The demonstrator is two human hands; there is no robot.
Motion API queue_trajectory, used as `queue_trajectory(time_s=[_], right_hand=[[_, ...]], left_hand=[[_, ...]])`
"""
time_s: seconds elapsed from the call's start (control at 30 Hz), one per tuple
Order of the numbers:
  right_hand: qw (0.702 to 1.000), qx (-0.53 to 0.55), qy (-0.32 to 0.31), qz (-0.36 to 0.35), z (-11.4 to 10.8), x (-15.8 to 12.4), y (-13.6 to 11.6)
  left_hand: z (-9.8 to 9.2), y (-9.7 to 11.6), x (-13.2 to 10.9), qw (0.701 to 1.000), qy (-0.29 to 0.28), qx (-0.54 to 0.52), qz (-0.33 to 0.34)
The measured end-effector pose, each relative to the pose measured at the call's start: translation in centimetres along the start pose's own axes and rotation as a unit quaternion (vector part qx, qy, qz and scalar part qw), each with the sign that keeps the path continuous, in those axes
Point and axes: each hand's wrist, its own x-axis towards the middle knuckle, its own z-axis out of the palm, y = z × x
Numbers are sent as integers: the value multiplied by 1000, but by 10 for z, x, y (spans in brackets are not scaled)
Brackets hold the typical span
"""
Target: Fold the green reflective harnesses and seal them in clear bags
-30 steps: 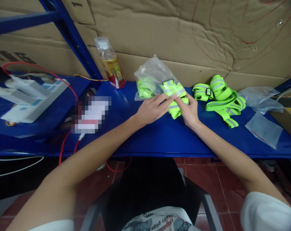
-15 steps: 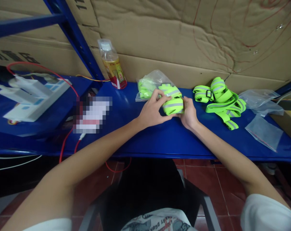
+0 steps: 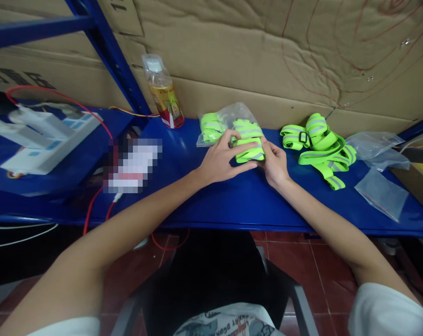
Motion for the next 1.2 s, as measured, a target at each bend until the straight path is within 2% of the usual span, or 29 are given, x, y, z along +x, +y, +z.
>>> queue_trajectory(time_s=[0.23, 0.33, 0.53, 0.7, 0.9, 1.07, 1.2], right_hand=[[996, 27, -80, 8, 2, -2, -1], [994, -5, -105, 0, 1, -1, -2], [998, -19, -63, -7, 0, -2, 2], [997, 14, -68, -18, 5, -7, 5], [997, 17, -68, -23, 7, -10, 6], [997, 4, -69, -39, 7, -10, 8], [994, -44, -92, -35, 1, -5, 10]], left_hand=[[3, -6, 5, 993, 87, -24, -76], [2, -8, 6, 988, 109, -50, -103], [5, 2, 3, 989, 91, -42, -111], [2, 9, 3, 994, 71, 21, -86], [-1, 8, 3, 989, 58, 81, -114], [0, 7, 5, 989, 76, 89, -94], [0, -2, 4, 991, 83, 89, -63]])
